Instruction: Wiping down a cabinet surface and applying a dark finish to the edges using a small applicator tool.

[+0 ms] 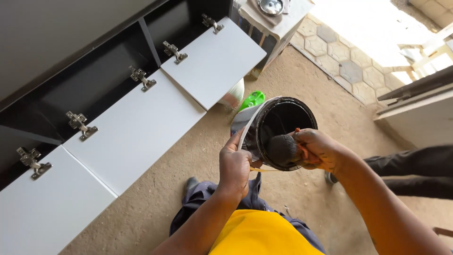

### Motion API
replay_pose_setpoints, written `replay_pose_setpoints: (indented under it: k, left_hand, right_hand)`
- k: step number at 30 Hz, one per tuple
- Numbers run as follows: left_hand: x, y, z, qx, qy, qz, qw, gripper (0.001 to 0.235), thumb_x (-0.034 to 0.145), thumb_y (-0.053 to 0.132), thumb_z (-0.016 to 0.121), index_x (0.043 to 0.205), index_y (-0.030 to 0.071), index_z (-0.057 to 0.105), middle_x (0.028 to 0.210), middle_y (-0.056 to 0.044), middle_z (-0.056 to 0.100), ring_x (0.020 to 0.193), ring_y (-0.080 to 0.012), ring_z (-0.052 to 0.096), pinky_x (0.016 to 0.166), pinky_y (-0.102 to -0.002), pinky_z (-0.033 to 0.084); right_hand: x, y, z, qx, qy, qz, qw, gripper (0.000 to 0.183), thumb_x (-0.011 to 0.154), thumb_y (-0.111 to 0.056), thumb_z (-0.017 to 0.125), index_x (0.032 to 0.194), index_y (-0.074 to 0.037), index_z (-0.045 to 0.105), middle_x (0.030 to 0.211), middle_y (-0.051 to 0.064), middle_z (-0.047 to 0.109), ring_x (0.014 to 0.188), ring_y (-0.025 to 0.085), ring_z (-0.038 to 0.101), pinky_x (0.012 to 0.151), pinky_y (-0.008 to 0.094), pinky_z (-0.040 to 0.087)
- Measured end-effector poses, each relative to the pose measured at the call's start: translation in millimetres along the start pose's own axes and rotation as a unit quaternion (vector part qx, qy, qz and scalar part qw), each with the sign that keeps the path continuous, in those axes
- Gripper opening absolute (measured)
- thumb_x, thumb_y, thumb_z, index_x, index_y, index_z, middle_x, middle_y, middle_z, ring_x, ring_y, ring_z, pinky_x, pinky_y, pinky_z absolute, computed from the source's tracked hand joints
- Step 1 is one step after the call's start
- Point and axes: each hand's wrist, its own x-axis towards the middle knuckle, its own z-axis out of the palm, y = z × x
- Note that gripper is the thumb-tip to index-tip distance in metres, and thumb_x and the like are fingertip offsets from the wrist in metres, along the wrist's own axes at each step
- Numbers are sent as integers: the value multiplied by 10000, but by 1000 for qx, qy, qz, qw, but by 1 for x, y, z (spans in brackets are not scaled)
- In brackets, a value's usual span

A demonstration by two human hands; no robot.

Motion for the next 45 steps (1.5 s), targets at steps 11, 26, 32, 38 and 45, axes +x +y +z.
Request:
replay_pose_setpoints:
  k: [11,26,32,38,45]
  left_hand:
    - [77,33,30,-23,16,17,999,874,713,-191,383,1474,182,599,1285,-251,695,1010,-424,739,718,-471,656]
    - [128,145,52,-43,102,-11,994,770,773,-170,375,1405,140,688,1302,-97,737,1093,-279,687,663,-358,622]
    - [158,151,62,-119,134,1,984,830,719,-189,373,1414,143,681,1264,-99,730,1016,-267,671,604,-345,604]
    - [200,160,94,-159,152,8,975,849,749,-172,301,1439,169,658,1310,-86,720,1143,-278,671,776,-386,630]
    - [250,166,143,-221,206,25,953,887,704,-159,324,1451,194,646,1339,-98,686,1144,-300,663,753,-421,643]
  right_hand:
    - [53,-108,39,-223,70,-161,959,189,789,-30,610,910,51,730,506,146,507,359,158,526,227,205,296]
    - [128,-207,69,-217,-23,-180,959,247,876,-12,500,908,78,728,509,217,562,333,172,426,247,249,222]
    - [141,-253,87,-316,4,-208,926,209,902,18,546,983,93,724,600,266,647,289,189,376,264,294,260]
    - [200,-308,60,-346,-121,-209,906,233,883,-34,560,1030,90,692,590,249,666,249,171,385,235,267,252]
    - [281,-402,16,-206,-254,-188,926,170,922,-73,628,1053,22,678,781,156,684,625,189,652,520,240,454]
